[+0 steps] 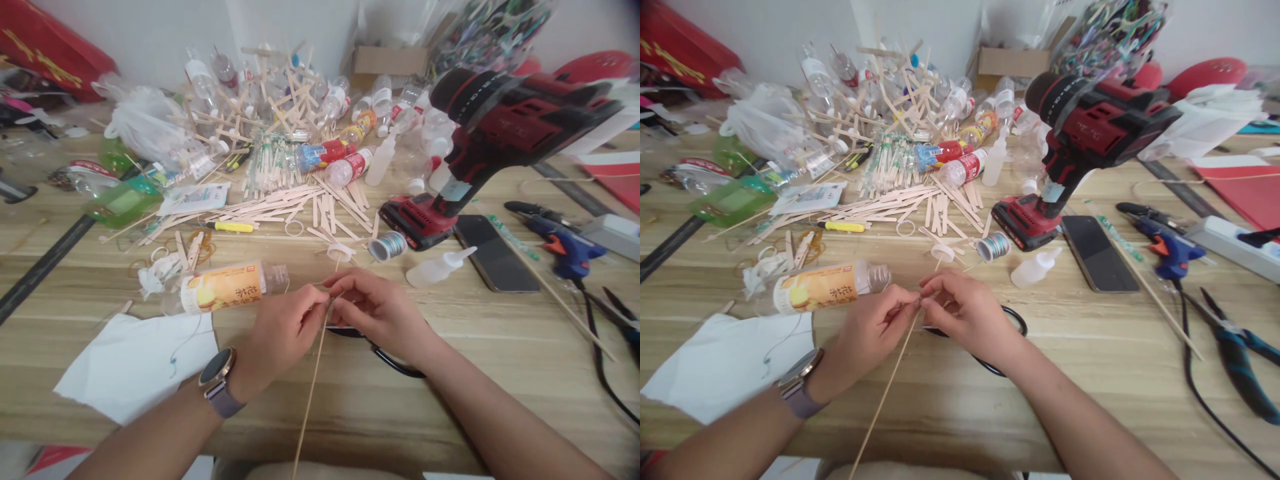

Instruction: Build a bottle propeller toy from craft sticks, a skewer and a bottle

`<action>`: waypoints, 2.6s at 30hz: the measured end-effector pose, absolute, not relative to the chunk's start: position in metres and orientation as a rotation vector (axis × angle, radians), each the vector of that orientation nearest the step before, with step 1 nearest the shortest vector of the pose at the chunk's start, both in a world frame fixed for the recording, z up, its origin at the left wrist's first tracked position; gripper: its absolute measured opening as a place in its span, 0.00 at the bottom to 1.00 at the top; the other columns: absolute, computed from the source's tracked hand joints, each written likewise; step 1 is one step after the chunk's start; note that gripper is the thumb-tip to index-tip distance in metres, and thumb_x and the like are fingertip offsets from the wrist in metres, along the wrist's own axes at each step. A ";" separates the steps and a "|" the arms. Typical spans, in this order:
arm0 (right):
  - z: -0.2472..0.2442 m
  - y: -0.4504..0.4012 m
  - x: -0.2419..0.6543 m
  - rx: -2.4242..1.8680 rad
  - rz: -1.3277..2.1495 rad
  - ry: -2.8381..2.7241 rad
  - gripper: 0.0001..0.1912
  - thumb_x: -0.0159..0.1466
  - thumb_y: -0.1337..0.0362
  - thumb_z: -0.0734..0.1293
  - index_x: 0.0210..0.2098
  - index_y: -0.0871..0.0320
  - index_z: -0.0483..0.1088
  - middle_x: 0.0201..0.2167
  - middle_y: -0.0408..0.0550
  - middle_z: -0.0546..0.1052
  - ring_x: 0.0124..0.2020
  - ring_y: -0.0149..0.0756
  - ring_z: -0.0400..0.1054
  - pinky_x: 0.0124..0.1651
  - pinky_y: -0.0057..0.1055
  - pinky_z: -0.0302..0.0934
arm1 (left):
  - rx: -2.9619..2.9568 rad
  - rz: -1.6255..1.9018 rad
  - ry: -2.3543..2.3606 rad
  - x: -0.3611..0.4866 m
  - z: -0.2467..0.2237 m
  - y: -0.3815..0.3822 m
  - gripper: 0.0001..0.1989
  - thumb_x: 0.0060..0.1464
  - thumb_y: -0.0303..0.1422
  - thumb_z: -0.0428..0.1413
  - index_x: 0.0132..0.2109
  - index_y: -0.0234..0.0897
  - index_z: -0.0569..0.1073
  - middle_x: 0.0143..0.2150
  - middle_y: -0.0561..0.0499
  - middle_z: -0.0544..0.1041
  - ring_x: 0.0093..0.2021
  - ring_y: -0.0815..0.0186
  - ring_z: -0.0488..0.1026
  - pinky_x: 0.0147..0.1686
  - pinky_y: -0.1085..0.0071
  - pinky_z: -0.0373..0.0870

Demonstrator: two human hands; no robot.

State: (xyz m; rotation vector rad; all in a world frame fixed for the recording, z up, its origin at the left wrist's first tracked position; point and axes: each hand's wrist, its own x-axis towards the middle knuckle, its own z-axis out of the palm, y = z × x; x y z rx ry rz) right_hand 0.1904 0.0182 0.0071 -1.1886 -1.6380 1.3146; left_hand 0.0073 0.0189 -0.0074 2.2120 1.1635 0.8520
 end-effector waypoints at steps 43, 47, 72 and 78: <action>0.003 0.013 0.182 -0.908 1.667 -1.263 0.11 0.69 0.58 0.58 0.33 0.57 0.63 0.19 0.36 0.66 0.13 0.22 0.51 0.18 0.23 0.45 | 1.033 0.844 0.785 0.013 0.002 0.028 0.17 0.63 0.41 0.47 0.28 0.38 0.60 0.24 0.58 0.56 0.22 0.74 0.51 0.20 0.76 0.50; 0.002 0.011 0.180 -0.923 1.699 -1.335 0.12 0.70 0.56 0.56 0.34 0.56 0.61 0.12 0.32 0.61 0.12 0.25 0.51 0.18 0.23 0.46 | 1.149 0.821 0.809 0.013 0.001 0.027 0.18 0.63 0.43 0.47 0.28 0.38 0.59 0.23 0.58 0.55 0.22 0.73 0.51 0.20 0.75 0.51; 0.017 0.006 0.182 -1.152 0.987 -2.080 0.09 0.67 0.69 0.53 0.29 0.54 0.54 0.25 0.41 0.64 0.25 0.32 0.57 0.28 0.30 0.54 | 1.945 0.620 0.989 0.007 0.016 0.026 0.14 0.66 0.34 0.42 0.30 0.39 0.57 0.24 0.58 0.60 0.25 0.71 0.58 0.26 0.72 0.55; 0.017 0.005 0.183 -1.158 0.982 -2.092 0.09 0.67 0.69 0.54 0.30 0.54 0.54 0.24 0.41 0.64 0.24 0.32 0.57 0.27 0.29 0.54 | 1.977 0.599 1.006 0.007 0.017 0.027 0.14 0.65 0.35 0.42 0.29 0.40 0.56 0.24 0.58 0.60 0.25 0.70 0.59 0.26 0.71 0.54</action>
